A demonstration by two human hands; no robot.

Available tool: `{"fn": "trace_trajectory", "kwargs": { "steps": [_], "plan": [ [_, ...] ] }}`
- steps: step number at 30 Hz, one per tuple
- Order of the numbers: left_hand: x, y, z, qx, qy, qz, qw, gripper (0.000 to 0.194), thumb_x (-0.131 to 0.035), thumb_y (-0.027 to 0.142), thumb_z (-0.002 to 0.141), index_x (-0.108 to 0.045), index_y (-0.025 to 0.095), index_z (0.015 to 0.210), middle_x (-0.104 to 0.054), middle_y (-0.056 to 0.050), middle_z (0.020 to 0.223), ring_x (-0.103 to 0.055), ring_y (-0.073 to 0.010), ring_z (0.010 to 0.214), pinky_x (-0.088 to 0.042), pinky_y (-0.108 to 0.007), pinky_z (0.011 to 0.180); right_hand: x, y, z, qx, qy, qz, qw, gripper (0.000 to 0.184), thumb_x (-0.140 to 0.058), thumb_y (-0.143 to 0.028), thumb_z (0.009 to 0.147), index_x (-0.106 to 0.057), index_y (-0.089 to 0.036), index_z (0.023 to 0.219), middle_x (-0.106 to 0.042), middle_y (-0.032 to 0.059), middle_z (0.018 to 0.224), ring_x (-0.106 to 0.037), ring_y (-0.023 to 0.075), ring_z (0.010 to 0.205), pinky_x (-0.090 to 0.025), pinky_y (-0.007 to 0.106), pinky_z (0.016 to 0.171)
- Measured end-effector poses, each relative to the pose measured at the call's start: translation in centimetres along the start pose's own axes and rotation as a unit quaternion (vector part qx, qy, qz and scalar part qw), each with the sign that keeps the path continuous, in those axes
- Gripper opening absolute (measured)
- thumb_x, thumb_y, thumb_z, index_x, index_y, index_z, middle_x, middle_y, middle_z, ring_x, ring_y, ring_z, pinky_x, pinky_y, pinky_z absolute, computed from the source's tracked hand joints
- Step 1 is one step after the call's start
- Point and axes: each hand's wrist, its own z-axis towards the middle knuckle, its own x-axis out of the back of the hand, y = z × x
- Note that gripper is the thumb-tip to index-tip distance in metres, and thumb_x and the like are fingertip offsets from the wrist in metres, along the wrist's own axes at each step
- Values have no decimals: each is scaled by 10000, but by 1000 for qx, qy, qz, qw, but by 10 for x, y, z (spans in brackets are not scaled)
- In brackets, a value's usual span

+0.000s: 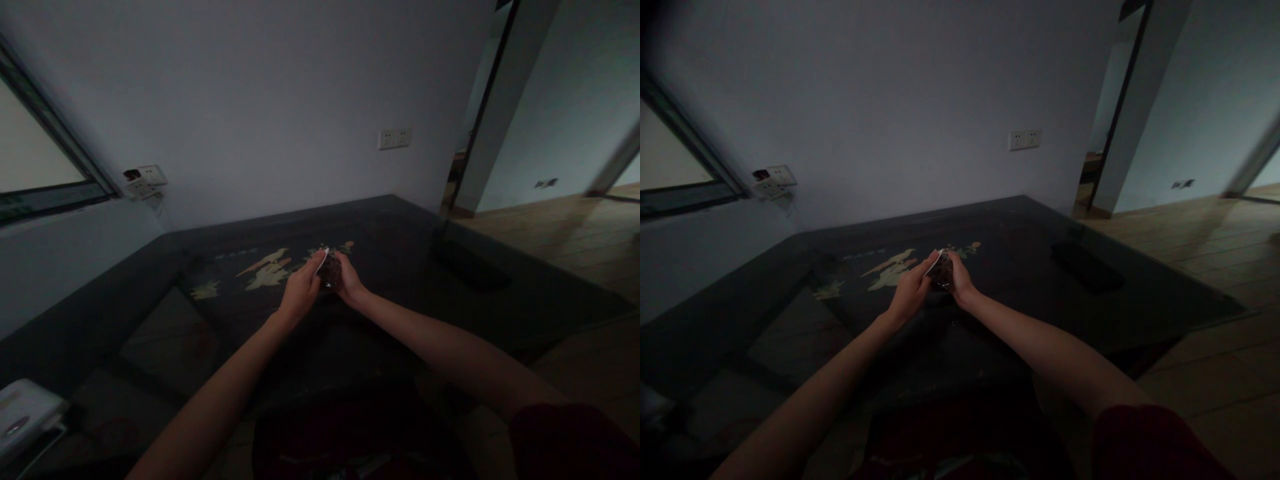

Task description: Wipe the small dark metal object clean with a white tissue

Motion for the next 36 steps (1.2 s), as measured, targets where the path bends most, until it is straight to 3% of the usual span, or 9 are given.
{"fn": "trace_trajectory", "kwargs": {
  "steps": [3, 9, 16, 24, 32, 36],
  "plan": [
    [-2, 1, -3, -45, -2, 5, 999, 616, -375, 53, 823, -455, 218, 1411, -466, -26, 1455, -432, -200, 1346, -346, -411, 1137, 1, -2, 1, 7, -7, 7, 1000, 252, -520, -437, 839, -627, -219, 774, -680, -37, 641, -611, 148, 594, -456, 256, 584],
    [-2, 6, -8, -137, -31, 16, 990, 600, -339, 80, 865, -392, 203, 1450, -417, -51, 1490, -362, -181, 1389, -301, -399, 1166, -2, -9, -1, 3, 43, 18, 999, 279, -508, -430, 838, -585, -222, 669, -620, -41, 532, -574, 144, 528, -421, 246, 509],
    [1, 10, -9, -195, -44, 54, 978, 689, -382, 37, 801, -355, 215, 1466, -408, -62, 1496, -359, -194, 1391, -314, -429, 1164, 1, -24, 5, 21, 6, 22, 1000, 336, -443, -464, 848, -599, -220, 678, -640, -16, 571, -599, 154, 579, -482, 267, 600],
    [-2, 4, -9, -185, -25, 88, 978, 645, -378, 40, 813, -386, 172, 1445, -421, -88, 1486, -362, -182, 1389, -302, -407, 1172, 1, -34, 7, 30, 14, 30, 999, 346, -413, -481, 848, -605, -231, 706, -637, -1, 568, -637, 195, 662, -503, 310, 653],
    [-9, -12, -5, -93, -20, 71, 993, 672, -350, 43, 816, -341, 193, 1471, -364, -52, 1522, -344, -198, 1396, -317, -408, 1154, 0, -33, 3, 28, 21, 46, 998, 355, -415, -492, 852, -605, -228, 710, -656, -7, 608, -624, 179, 623, -523, 323, 661],
    [-6, -16, 0, -80, -30, 56, 995, 658, -336, 55, 821, -346, 176, 1467, -348, -63, 1529, -329, -187, 1402, -275, -401, 1170, -3, -25, -2, 6, 13, 30, 999, 338, -403, -446, 871, -615, -224, 729, -658, 3, 603, -636, 193, 646, -534, 348, 663]
  ]
}}
